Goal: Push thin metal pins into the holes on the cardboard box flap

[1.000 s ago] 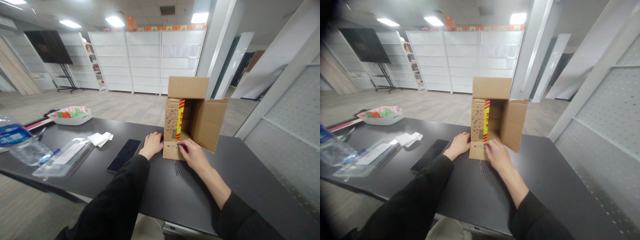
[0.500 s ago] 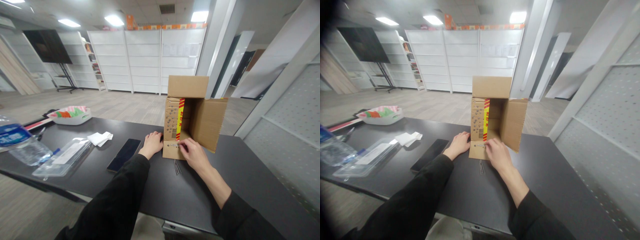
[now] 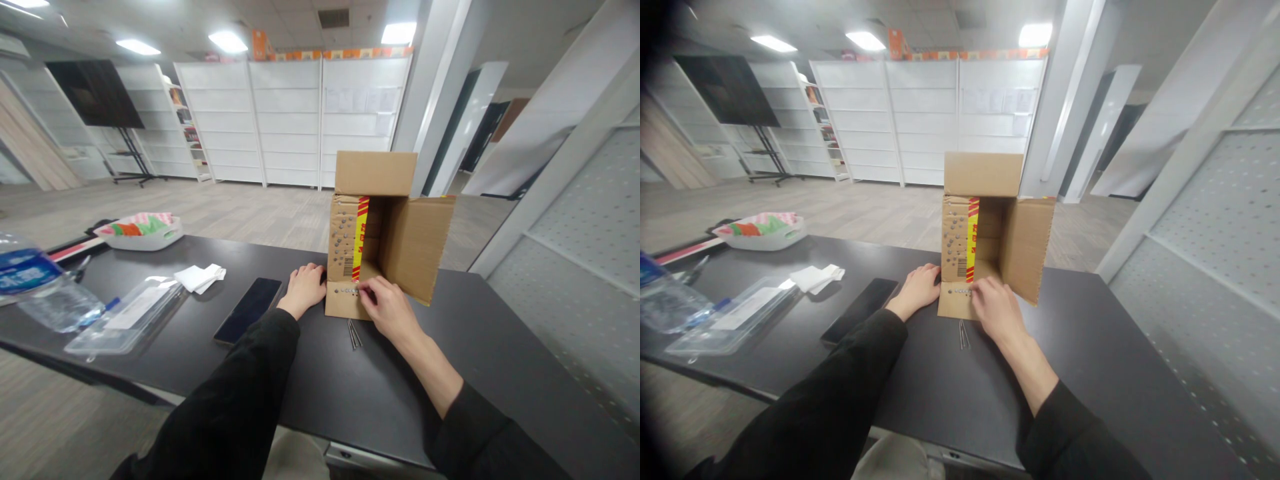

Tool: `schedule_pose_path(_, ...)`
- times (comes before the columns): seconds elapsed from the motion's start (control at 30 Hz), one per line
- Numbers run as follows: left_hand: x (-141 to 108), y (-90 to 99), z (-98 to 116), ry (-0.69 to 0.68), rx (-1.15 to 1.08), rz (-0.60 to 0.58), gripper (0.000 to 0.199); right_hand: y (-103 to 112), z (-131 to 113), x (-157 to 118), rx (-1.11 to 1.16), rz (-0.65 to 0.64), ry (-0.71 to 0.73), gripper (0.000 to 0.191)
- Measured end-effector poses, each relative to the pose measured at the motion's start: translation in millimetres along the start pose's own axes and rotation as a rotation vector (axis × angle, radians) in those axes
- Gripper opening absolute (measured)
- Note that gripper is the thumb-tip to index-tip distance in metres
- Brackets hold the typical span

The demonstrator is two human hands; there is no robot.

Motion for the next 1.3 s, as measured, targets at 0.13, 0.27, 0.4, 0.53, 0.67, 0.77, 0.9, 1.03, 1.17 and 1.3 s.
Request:
schedule_pose_path(0.13,-0.1,0.1,0.6,0.001,0.015,0.003,0.032,0.6,1.2,0.1,-0.007,0.01,-0.002,0.016)
schedule_pose_path(0.27,-0.3,0.0,0.5,0.002,0.019,0.01,0.032,0.0,3.4,0.5,-0.024,0.01,-0.016,0.015)
schedule_pose_path(0.4,-0.2,-0.6,-0.3,0.006,0.014,0.006,0.032,-0.7,4.3,0.8,-0.028,0.007,-0.023,0.015)
schedule_pose_path(0.53,0.0,-0.3,-0.2,0.004,0.013,0.004,0.033,-0.2,3.6,0.7,-0.027,0.009,-0.028,0.015)
schedule_pose_path(0.67,-0.2,0.3,0.4,0.003,0.007,-0.002,0.033,0.0,2.5,0.5,-0.031,0.003,-0.036,0.014)
schedule_pose_path(0.77,-0.5,0.9,0.7,0.003,0.003,-0.001,0.034,0.4,2.1,0.4,-0.029,0.006,-0.036,0.015)
schedule_pose_path(0.9,-0.7,1.0,0.7,0.006,-0.002,-0.013,0.033,0.8,2.7,0.4,-0.028,0.01,-0.033,0.015)
schedule_pose_path(1.03,-1.2,1.9,1.1,0.003,-0.002,-0.014,0.033,1.3,2.9,0.5,-0.036,0.014,-0.043,0.015)
schedule_pose_path(1.17,-1.9,2.5,1.3,0.008,0.004,-0.012,0.032,0.6,3.2,0.3,-0.048,0.006,-0.07,0.015)
schedule_pose_path(1.3,-1.8,2.6,1.2,0.01,0.007,-0.008,0.032,0.3,3.4,0.1,-0.045,0.012,-0.069,0.015)
Point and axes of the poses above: each hand's wrist, its own x-axis towards the middle knuckle, its own y-axis out of the back of the hand, z = x × y, the point moved 6 cm from there along x, towards the middle knuckle, and after that the axes turned 5 degrees about x, right-handed, at the moved point
